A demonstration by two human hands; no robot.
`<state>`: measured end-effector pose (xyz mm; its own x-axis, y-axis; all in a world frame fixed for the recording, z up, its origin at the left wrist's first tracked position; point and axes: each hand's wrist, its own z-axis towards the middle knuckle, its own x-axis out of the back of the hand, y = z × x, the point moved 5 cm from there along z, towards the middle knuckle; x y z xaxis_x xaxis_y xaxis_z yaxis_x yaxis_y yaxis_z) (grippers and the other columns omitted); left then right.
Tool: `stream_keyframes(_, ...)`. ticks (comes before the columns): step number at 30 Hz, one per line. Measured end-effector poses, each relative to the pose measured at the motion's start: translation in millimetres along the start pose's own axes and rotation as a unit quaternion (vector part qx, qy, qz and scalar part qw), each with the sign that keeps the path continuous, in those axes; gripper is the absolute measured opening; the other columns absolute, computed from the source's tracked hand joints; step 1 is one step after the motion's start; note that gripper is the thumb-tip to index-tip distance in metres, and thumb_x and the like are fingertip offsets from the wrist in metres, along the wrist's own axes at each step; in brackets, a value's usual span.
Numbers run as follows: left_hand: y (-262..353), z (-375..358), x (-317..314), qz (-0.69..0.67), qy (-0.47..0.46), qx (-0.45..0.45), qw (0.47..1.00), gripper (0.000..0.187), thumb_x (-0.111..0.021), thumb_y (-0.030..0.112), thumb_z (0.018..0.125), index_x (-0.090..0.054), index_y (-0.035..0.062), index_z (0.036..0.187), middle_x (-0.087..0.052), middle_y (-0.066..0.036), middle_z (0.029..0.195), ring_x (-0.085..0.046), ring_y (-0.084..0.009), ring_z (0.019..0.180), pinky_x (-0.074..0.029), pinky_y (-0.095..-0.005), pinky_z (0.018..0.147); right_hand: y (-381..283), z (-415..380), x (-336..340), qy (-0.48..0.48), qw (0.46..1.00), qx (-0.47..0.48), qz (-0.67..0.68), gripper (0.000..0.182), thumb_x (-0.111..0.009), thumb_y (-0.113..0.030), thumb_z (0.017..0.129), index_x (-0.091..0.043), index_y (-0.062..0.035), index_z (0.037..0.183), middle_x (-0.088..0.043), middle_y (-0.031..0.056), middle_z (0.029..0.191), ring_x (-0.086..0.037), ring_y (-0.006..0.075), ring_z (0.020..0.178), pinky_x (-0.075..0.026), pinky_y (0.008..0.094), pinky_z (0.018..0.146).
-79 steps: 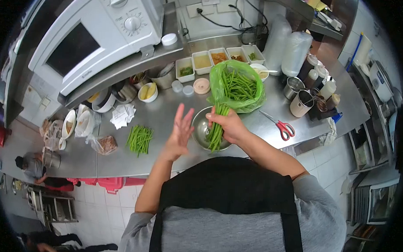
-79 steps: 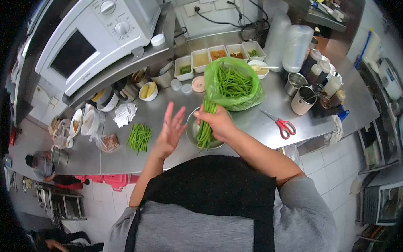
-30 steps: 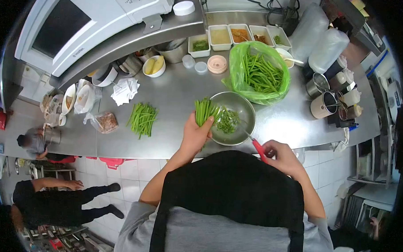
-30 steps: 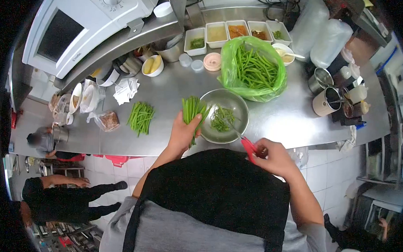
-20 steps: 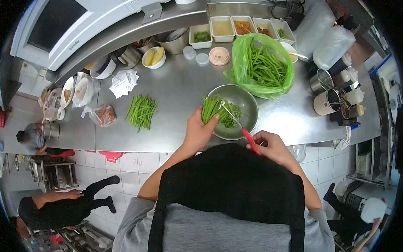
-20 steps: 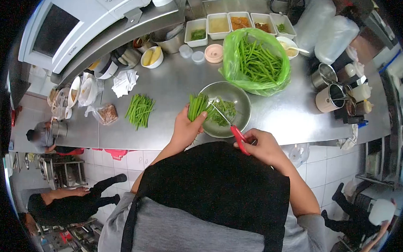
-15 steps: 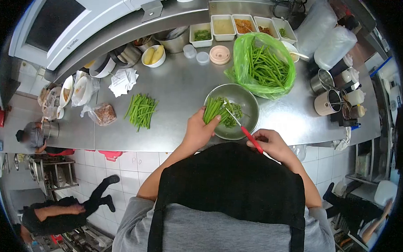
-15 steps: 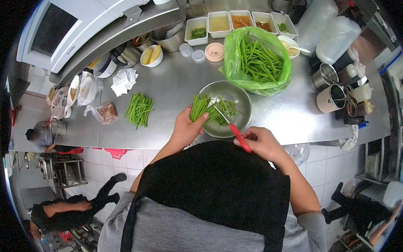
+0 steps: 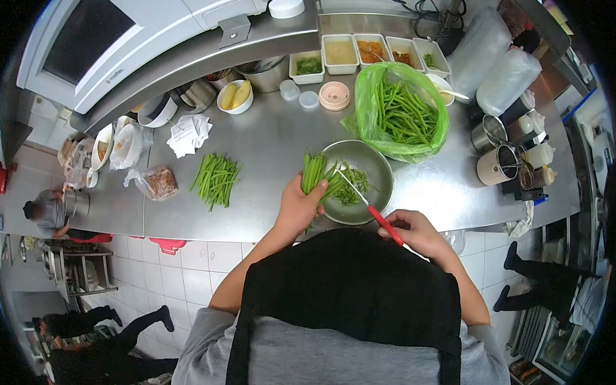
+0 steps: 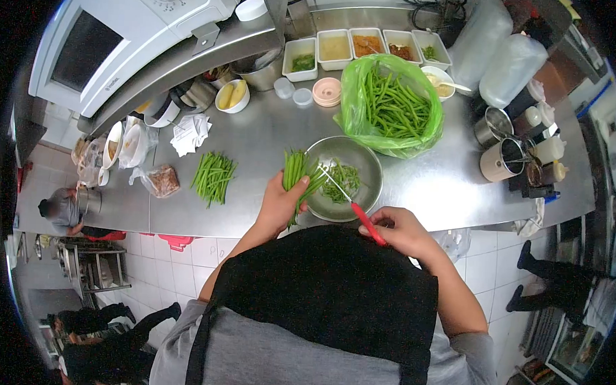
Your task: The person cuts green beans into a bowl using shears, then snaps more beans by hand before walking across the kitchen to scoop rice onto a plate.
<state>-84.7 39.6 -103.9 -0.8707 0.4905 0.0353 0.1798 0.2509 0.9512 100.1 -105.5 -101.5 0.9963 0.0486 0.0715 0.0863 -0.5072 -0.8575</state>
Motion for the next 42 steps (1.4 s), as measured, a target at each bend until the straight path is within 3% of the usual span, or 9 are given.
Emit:
stream_keyframes(6,5.5,-6.2,-1.4,0.094,0.04,-0.071,0.992,0.027,-0.058,0.017,0.087,-0.051,-0.0054,0.101,-0.059,-0.009,0.068,-0.053,-0.012,0.047,-0.043,-0.0257,0.043,4.9,-6.3,1.8,-0.008,1.0,-0.026,-0.007,0.031,-0.07,-0.027,0.078,-0.062,0.0005,0.09,-0.062,0.0028,0.071,-0.055,0.0074,0.063,-0.041,0.0205,0.058)
stream_keyframes(15,-0.8,-6.9,-5.8,0.174,0.04,-0.103,0.979,0.029,-0.058,0.017,0.086,-0.05,-0.0052,0.103,-0.059,-0.01,0.066,-0.055,-0.0139,0.046,-0.044,-0.0273,0.044,3.7,-6.3,2.8,0.003,1.0,-0.006,-0.021,0.032,-0.07,-0.029,0.077,-0.063,0.0011,0.086,-0.06,0.002,0.067,-0.053,0.0071,0.059,-0.04,0.021,0.053)
stream_keyframes(18,-2.9,-2.3,-3.6,0.1,0.03,-0.02,0.994,0.03,-0.057,0.016,0.086,-0.049,-0.005,0.106,-0.06,-0.01,0.068,-0.054,-0.0132,0.046,-0.043,-0.0265,0.043,2.3,-7.8,4.1,0.001,1.0,0.005,-0.026,0.036,-0.071,-0.032,0.076,-0.063,0.002,0.084,-0.06,0.0026,0.066,-0.053,0.0076,0.058,-0.04,0.0213,0.052)
stream_keyframes(27,-7.3,5.7,-1.0,-0.008,0.021,-0.008,1.0,0.029,-0.06,0.013,0.083,-0.051,-0.0044,0.105,-0.059,-0.008,0.078,-0.052,-0.01,0.052,-0.042,-0.0233,0.041,1.4,-5.4,5.2,0.003,0.999,0.015,-0.048,0.04,-0.07,-0.036,0.076,-0.064,0.0022,0.085,-0.06,0.003,0.066,-0.053,0.0079,0.058,-0.04,0.0221,0.052)
stream_keyframes(33,-7.9,6.3,-0.5,0.049,0.001,-0.02,0.999,0.02,-0.062,0.01,0.083,-0.054,-0.001,0.098,-0.058,-0.004,0.075,-0.05,-0.009,0.053,-0.042,-0.0221,0.043,2.5,-2.9,5.2,0.014,0.998,0.009,-0.056,0.038,-0.07,-0.035,0.076,-0.064,0.0014,0.085,-0.059,0.0029,0.064,-0.052,0.0084,0.055,-0.041,0.0227,0.051)
stream_keyframes(42,-10.2,6.5,-7.6,0.071,-0.003,-0.026,0.997,0.027,-0.064,0.012,0.079,-0.056,-0.0019,0.101,-0.059,-0.004,0.069,-0.049,-0.0082,0.047,-0.041,-0.0235,0.043,5.7,10.4,5.7,0.019,0.999,-0.002,-0.029,0.044,-0.072,-0.041,0.073,-0.064,0.0019,0.08,-0.058,0.0027,0.063,-0.051,0.0087,0.054,-0.04,0.0227,0.05)
